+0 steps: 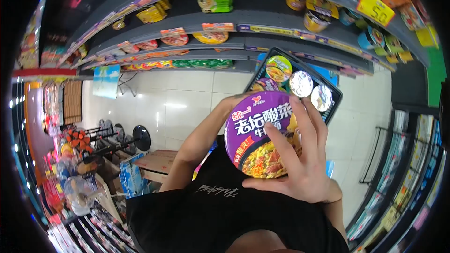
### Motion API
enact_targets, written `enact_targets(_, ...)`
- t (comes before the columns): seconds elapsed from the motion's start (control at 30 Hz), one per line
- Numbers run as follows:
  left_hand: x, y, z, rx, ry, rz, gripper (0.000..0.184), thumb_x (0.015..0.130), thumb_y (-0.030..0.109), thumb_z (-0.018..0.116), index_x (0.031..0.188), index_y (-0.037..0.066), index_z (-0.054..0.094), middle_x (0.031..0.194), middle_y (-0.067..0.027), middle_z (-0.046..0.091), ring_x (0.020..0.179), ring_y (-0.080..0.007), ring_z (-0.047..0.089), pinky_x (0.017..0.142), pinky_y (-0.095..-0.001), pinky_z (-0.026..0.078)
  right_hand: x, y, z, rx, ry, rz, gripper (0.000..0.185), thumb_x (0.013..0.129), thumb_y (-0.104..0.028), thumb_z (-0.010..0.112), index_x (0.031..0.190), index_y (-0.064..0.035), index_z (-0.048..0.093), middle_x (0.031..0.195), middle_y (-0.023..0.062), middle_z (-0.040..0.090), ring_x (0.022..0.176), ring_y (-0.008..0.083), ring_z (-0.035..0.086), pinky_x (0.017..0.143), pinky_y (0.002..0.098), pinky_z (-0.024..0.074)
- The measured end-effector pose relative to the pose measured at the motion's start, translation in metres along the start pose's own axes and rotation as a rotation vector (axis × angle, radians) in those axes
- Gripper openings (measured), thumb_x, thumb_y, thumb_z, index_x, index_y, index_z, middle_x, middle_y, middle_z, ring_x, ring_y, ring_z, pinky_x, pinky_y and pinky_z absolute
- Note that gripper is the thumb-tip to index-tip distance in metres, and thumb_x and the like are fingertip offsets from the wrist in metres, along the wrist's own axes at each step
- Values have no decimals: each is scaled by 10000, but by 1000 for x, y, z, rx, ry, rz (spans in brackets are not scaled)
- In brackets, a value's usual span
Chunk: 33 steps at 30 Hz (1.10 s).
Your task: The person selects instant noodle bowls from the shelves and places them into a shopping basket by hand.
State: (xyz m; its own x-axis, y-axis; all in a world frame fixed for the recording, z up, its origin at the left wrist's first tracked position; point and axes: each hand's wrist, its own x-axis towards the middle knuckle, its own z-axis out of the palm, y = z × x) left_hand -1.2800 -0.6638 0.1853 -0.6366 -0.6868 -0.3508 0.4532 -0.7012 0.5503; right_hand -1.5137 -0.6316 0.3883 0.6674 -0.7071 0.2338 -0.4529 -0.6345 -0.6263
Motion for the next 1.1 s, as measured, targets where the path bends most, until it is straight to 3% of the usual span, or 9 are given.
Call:
enact_targets(0.13,-19,-2,8,-123,10,83,412,1048,182,432,1423,11,447,1404,-161,529,1249,-239,555,1078,-366,449,-4,19,-6,173,-126,-164,786,590,-506,933,1226,-112,692,1519,238,351,1414,526,306,1136,593,300)
enact_targets(0.2,-28,-5,12,-199,-3,115,429,1055,189,414,1447,16,422,1434,-162,507,1280,-242,535,1103,-374,430,-7,29,7,99,-100,-274,634,715,-450,863,1228,-125,680,1445,151,480,1380,511,351,1087,605,369)
enact_targets(0.37,-66,-2,12,-303,-47,189,472,1071,206,369,1507,27,358,1510,-166,451,1357,-250,486,1165,-391,384,11,7,33,-210,-95,-458,559,861,-392,708,1303,-70,593,1374,154,565,1359,356,474,1100,614,352)
enact_targets(0.6,-144,19,-56,-260,-97,231,444,1063,193,391,1472,21,394,1464,-167,483,1311,-251,515,1126,-387,413,54,-63,104,-234,-113,-404,590,784,-326,766,1249,-5,597,1377,179,552,1345,383,486,1133,604,333)
enact_targets(0.77,-222,37,-109,-231,-75,276,415,1053,180,417,1433,15,435,1414,-168,520,1261,-250,547,1083,-381,445,113,-135,169,-356,-130,-524,577,813,-238,691,1375,-169,579,1436,158,508,1343,421,453,1110,599,368)
enact_targets(0.8,-240,39,-119,-230,-66,301,409,1051,177,422,1425,14,443,1403,-168,527,1251,-250,554,1074,-380,451,124,-142,187,-392,-119,-570,667,727,-288,790,1353,-169,591,1454,147,494,1359,437,428,1123,625,333)
enact_targets(0.83,-257,39,-128,-233,-50,338,403,1049,174,428,1418,12,451,1393,-168,534,1241,-250,560,1066,-379,457,135,-156,195,-397,-187,-575,676,737,-302,774,1368,-163,574,1479,161,468,1364,454,420,1122,631,329)
enact_targets(0.93,-304,33,-149,-285,14,451,386,1044,166,443,1394,8,475,1363,-168,556,1211,-249,580,1040,-375,476,163,-192,224,-356,-251,-663,520,834,-148,658,1346,-153,568,1490,174,453,1363,474,429,1103,640,350)
enact_targets(1.1,-364,30,-171,-338,90,561,357,1034,153,470,1355,2,516,1312,-169,592,1160,-248,612,997,-369,508,197,-224,278,-326,-260,-811,447,897,-168,634,1338,-208,580,1482,137,479,1350,449,454,1121,632,348)
